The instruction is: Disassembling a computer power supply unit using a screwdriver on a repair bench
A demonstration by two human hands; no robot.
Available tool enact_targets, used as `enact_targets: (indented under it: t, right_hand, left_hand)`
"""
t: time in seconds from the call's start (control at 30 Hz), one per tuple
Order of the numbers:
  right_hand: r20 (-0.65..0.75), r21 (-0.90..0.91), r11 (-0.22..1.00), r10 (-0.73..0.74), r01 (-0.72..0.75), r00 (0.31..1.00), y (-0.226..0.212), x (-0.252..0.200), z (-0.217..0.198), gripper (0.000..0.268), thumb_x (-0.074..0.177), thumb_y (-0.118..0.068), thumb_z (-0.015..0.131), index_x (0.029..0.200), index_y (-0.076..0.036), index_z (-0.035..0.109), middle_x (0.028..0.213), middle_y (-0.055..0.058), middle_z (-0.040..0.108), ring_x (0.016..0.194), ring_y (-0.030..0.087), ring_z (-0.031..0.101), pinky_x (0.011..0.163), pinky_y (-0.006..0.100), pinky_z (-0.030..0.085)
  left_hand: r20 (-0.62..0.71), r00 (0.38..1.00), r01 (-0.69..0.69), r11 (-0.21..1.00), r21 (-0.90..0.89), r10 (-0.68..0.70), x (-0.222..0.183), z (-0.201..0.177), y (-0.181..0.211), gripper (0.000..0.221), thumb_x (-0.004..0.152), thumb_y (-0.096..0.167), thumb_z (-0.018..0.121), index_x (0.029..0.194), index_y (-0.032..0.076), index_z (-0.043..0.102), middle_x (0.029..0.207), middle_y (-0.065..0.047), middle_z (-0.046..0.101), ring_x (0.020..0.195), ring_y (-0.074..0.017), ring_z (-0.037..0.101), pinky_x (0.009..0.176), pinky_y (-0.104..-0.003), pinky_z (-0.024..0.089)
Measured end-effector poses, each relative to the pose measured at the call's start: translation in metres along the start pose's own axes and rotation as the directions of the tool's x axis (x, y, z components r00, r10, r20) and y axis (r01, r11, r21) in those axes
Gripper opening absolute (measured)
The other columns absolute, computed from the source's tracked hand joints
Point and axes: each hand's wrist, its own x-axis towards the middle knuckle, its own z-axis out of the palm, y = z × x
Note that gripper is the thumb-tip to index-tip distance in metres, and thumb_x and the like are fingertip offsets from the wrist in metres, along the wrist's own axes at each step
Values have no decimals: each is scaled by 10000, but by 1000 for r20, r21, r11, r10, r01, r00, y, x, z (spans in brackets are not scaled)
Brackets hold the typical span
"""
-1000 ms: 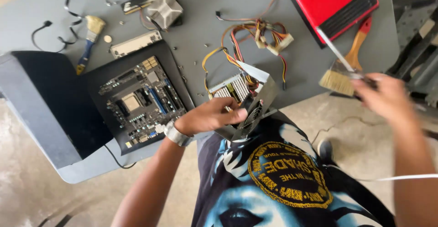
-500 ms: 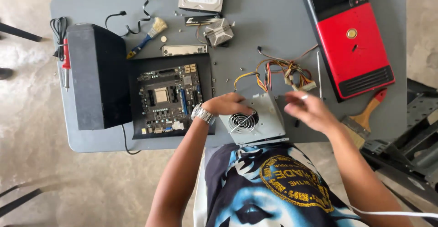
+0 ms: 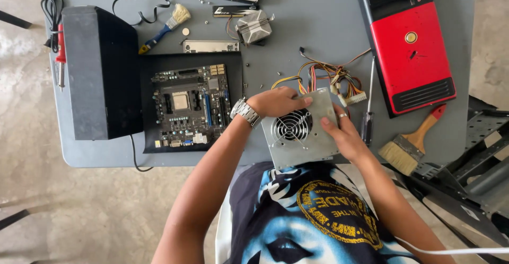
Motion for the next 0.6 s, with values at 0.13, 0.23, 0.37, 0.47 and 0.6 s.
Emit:
enact_targets:
  t: [0.13, 0.23, 0.37, 0.47, 0.6]
  right_hand:
    - [-12, 11, 999, 43, -43, 999, -14, -18, -10, 657, 908, -397, 565, 1448, -74, 379, 1396, 225, 458, 1324, 320, 415, 1089, 456, 327]
    - [-37, 27, 997, 74, -73, 997, -4, -27, -15, 648, 897, -365, 584, 1451, -90, 390, 1378, 199, 492, 1290, 284, 450, 1069, 448, 341]
    - [-20, 93, 993, 73, -71, 997, 26, -32, -27, 605, 906, -278, 572, 1459, -102, 400, 1301, 138, 543, 1224, 227, 476, 1046, 432, 373]
    - [5, 101, 994, 43, -43, 999, 35, -28, -24, 578, 912, -263, 581, 1443, -88, 433, 1239, 130, 575, 1167, 210, 501, 1018, 438, 402]
    - [38, 17, 999, 38, -39, 999, 23, -27, -25, 613, 863, -289, 648, 1425, -112, 475, 1220, 147, 613, 1149, 216, 543, 993, 432, 427]
  left_hand:
    - [-28, 1000, 10, 999, -32, -11, -11, -2, 15, 645, 832, 631, 414, 1083, 100, 681, 1138, -160, 679, 1182, -326, 582, 1002, -447, 463]
    - [-212, 960, 144, 974, -173, -180, -31, -12, 6, 552, 787, 678, 427, 987, 266, 735, 872, 13, 733, 991, -261, 677, 871, -410, 529]
    - [27, 997, -43, 821, -569, 71, -14, 15, -38, 616, 911, 608, 413, 1050, 99, 732, 927, -81, 702, 904, -200, 622, 858, -334, 515]
    - [157, 895, -301, 826, -476, 417, 16, 24, -88, 541, 944, 413, 431, 1294, 9, 515, 1267, -211, 517, 1181, -329, 453, 1040, -456, 381]
    - [270, 960, 66, 878, -473, 73, 10, 10, -18, 913, 752, 778, 475, 1229, 14, 629, 994, -128, 633, 833, -215, 588, 433, -238, 385]
